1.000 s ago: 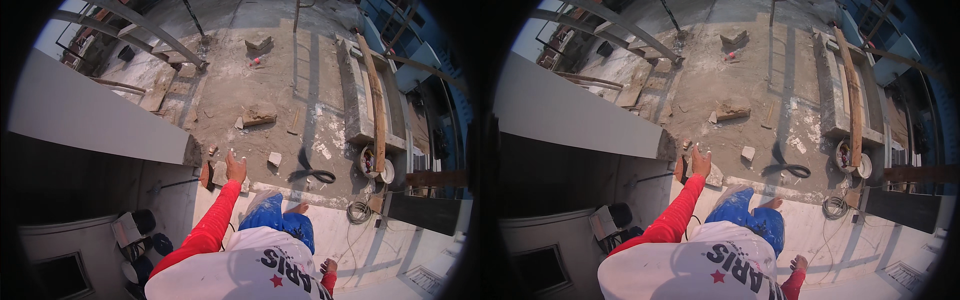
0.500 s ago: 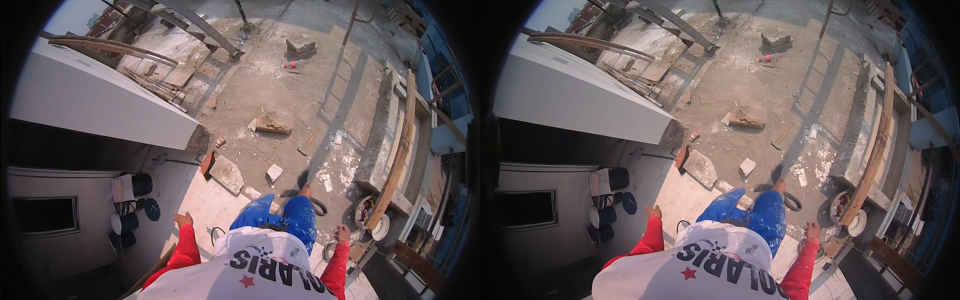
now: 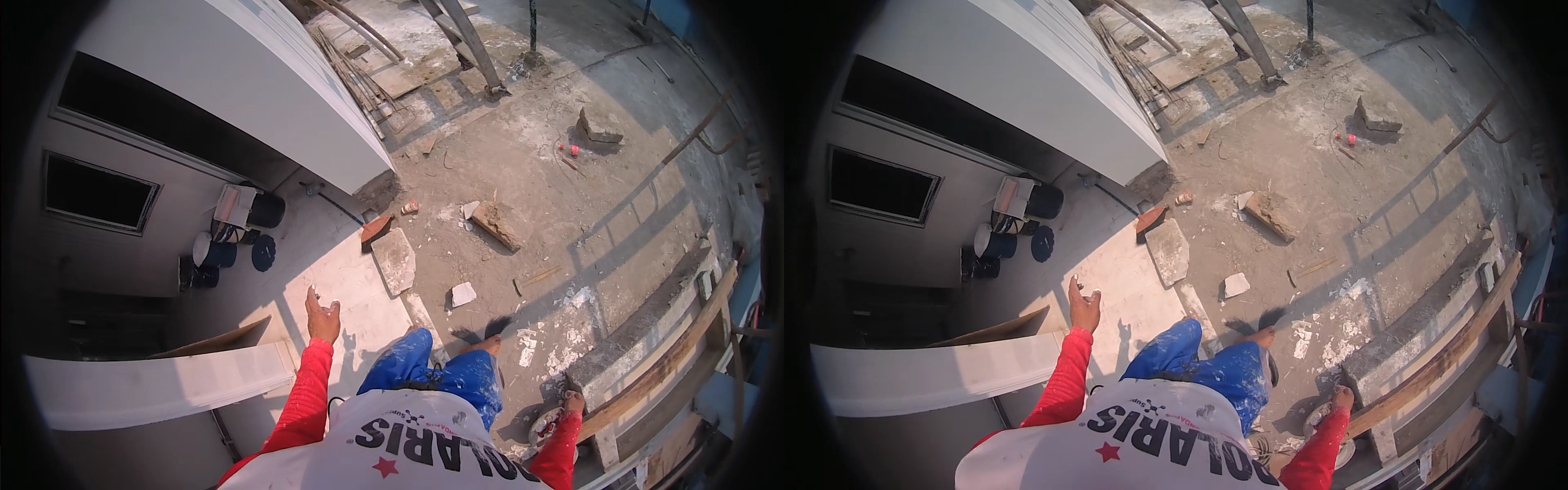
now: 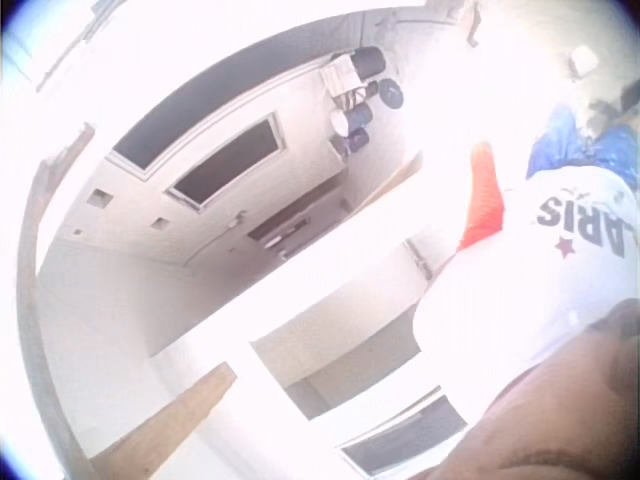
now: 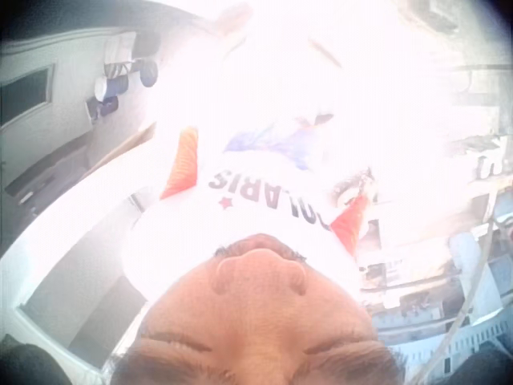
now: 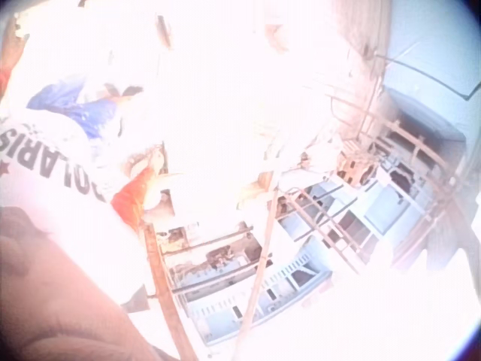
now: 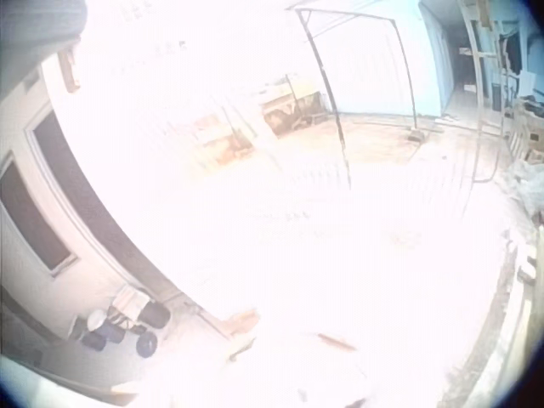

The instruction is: The person covers a bucket with a white cloth, walks through a construction site, picks up a rag, and then prepares a paint tray by pouring paint from a bucket and loading a roller and brush.

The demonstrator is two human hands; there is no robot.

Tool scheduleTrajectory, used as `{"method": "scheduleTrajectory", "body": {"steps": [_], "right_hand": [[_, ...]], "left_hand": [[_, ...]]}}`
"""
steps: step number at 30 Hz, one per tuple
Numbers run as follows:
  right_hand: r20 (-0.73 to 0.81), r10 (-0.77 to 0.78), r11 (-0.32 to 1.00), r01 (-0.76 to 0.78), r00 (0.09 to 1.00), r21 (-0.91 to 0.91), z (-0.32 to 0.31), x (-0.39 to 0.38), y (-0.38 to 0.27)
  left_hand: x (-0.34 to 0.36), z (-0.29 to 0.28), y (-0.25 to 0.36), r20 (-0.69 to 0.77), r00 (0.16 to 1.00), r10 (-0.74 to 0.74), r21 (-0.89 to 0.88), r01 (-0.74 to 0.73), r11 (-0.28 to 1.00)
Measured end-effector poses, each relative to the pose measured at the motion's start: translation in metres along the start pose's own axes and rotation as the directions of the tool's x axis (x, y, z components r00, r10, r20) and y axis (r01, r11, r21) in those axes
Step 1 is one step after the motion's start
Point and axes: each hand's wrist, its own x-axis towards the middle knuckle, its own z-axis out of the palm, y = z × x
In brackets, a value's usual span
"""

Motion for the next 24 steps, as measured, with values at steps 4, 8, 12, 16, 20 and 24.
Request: {"method": "scheduleTrajectory", "body": {"steps": [4,8,12,16,20,24], "right_hand": [[0.018,-0.090,0.995,0.089,0.996,0.038,0.055,0.052,-0.042],[0.135,-0.056,0.984,0.078,0.989,-0.160,0.139,-0.003,-0.161],[0.256,-0.148,0.955,0.205,0.955,-0.214,0.220,-0.036,-0.222],[0.272,-0.070,0.882,0.187,0.960,-0.432,0.333,-0.086,-0.236],[0.437,0.038,0.680,0.298,0.899,-0.670,0.477,-0.138,-0.221],[0.671,0.202,0.351,0.586,0.714,-0.730,0.662,-0.171,-0.237]], "left_hand": [[-0.004,-0.032,-0.052,-0.175,0.984,0.020,0.116,0.000,0.993],[-0.056,-0.043,-0.193,-0.276,0.907,-0.319,0.120,0.362,0.925],[-0.095,-0.056,-0.306,-0.267,0.727,-0.632,0.010,0.658,0.753],[-0.134,-0.063,-0.406,-0.274,0.477,-0.835,-0.147,0.837,0.526],[-0.101,-0.095,-0.454,-0.397,0.354,-0.847,-0.317,0.813,0.489],[-0.128,-0.115,-0.488,-0.600,0.199,-0.775,-0.492,0.673,0.553]]}}
